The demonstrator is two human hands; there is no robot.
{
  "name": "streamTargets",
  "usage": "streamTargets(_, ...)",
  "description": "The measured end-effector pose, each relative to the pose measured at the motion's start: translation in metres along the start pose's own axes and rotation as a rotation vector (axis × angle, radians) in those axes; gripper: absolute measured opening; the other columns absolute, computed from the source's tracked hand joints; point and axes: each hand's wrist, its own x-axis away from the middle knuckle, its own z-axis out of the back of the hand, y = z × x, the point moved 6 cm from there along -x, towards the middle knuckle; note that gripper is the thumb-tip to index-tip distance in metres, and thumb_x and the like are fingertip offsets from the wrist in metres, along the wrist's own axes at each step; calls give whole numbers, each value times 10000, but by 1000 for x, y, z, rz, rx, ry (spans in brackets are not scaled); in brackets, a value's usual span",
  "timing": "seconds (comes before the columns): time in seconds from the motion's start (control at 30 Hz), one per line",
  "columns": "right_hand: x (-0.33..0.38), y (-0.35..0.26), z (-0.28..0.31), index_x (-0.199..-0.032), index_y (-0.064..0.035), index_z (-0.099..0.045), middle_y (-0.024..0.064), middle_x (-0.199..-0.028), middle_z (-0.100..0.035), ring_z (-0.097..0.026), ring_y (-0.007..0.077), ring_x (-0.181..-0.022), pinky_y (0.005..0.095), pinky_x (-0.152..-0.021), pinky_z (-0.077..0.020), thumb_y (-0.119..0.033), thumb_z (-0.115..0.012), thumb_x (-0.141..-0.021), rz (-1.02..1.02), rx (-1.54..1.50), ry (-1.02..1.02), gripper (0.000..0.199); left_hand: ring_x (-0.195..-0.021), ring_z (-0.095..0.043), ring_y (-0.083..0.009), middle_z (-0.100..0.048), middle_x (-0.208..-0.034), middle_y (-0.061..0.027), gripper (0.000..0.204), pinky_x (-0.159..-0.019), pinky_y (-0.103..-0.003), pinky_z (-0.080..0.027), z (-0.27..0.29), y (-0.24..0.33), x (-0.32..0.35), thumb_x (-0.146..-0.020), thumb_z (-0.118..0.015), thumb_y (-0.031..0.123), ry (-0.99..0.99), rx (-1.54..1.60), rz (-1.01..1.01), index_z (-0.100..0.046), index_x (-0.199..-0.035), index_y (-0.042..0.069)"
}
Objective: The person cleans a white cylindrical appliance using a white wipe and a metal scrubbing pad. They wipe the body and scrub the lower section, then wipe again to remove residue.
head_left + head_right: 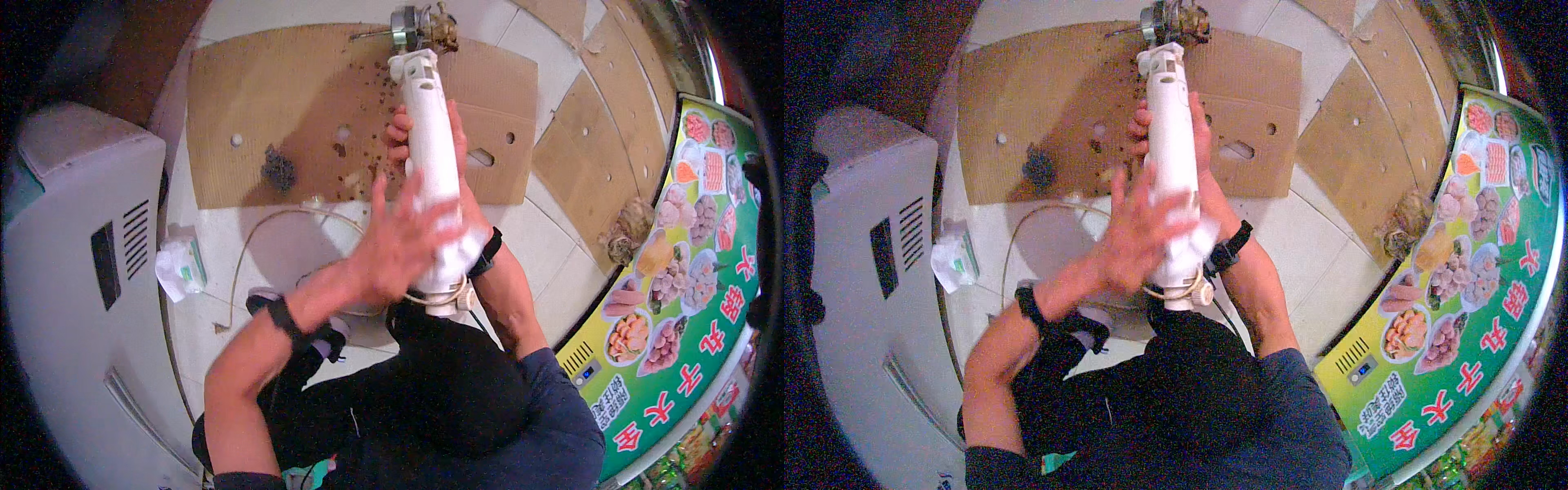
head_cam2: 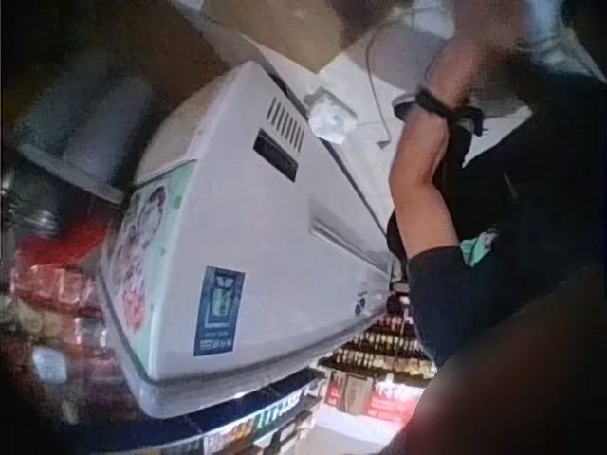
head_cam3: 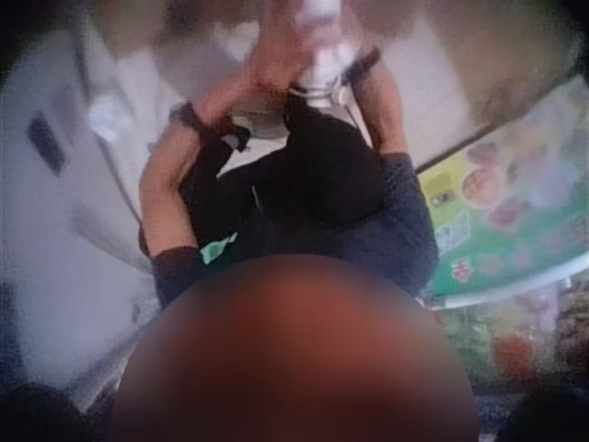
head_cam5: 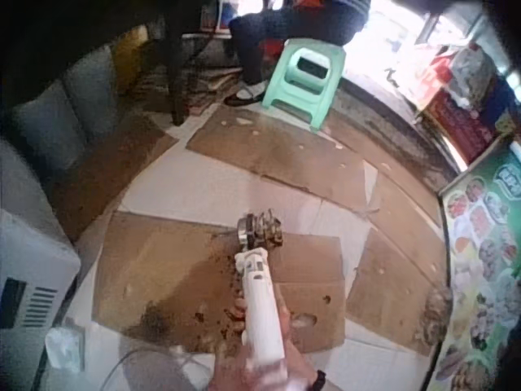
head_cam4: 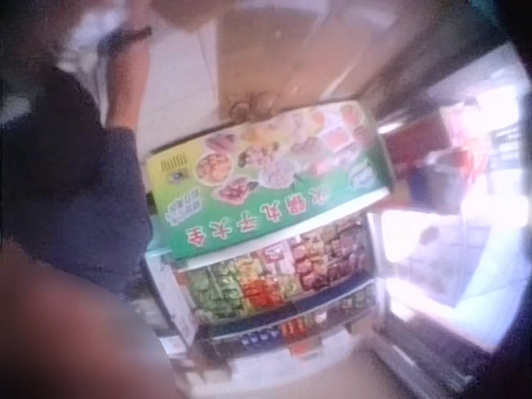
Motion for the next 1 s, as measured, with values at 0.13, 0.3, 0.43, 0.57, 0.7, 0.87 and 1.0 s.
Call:
streamTargets(0.13, 8, -24, 21, -1354, -10, -538, 159, -1137, -655, -658, 255, -1080, 467, -914, -573, -608, -558, -1006, 348, 13, 228, 692, -1582, -156, -430, -386, -1661, -54, 526, -1195, -721, 41, 16, -93, -59, -982, -528, 229, 190, -312, 152, -543, -1506, 263)
streamTargets(0.3, -2, -6, 0, -1268, 34, -530, 94, -1101, -565, -556, 211, -1001, 372, -826, -538, -646, -534, -1002, 27, 16, -5, 730, -1600, -63, -440, -345, -1686, -67, 525, -1193, -745, 64, 3, -20, -21, -980, -478, 285, -124, -69, 4, -568, -1496, 278)
streamTargets(0.43, -1, 1, 6, -1255, 24, -519, 98, -1048, -535, -539, 243, -923, 431, -820, -576, -736, -524, -957, 37, -68, -1, 816, -1578, -189, -411, -433, -1623, -47, 504, -1171, -785, -60, 12, -15, -31, -977, -538, 335, 17, -174, -180, -568, -1479, 300)
streamTargets(0.57, 1, -6, 16, -1255, 20, -533, 102, -1034, -560, -554, 250, -929, 416, -785, -565, -730, -508, -967, 108, 43, 110, 804, -1559, -189, -468, -429, -1624, -107, 521, -1163, -800, -66, 18, -74, -85, -955, -527, 349, 68, -434, -36, -597, -1451, 206)
streamTargets(0.7, -3, -7, 17, -1255, 16, -546, 107, -1019, -585, -570, 256, -935, 400, -750, -554, -725, -492, -977, 92, 104, 158, 793, -1563, -229, -412, -508, -1563, -75, 497, -1185, -767, -51, -1, -11, -34, -903, -602, 347, -133, -276, -147, -660, -1375, 204)
streamTargets(0.87, 9, 8, 24, -1436, -54, -510, 174, -1357, -615, -580, 357, -1259, 564, -1045, -499, -678, -479, -1004, 46, -55, 112, 761, -1567, -232, -390, -476, -1587, -24, 415, -1115, -853, -65, 9, -46, -51, -971, -574, 309, -44, -394, -47, -663, -1372, 260)
streamTargets(1.0, 3, 3, 12, -1378, -57, -565, 164, -1289, -648, -644, 332, -1183, 520, -933, -593, -647, -375, -1048, 63, 96, -166, 702, -1401, -488, -389, -564, -1499, -79, 392, -1153, -643, -323, 30, -157, -99, -992, -535, 172, 380, -86, 159, -648, -1365, 133)
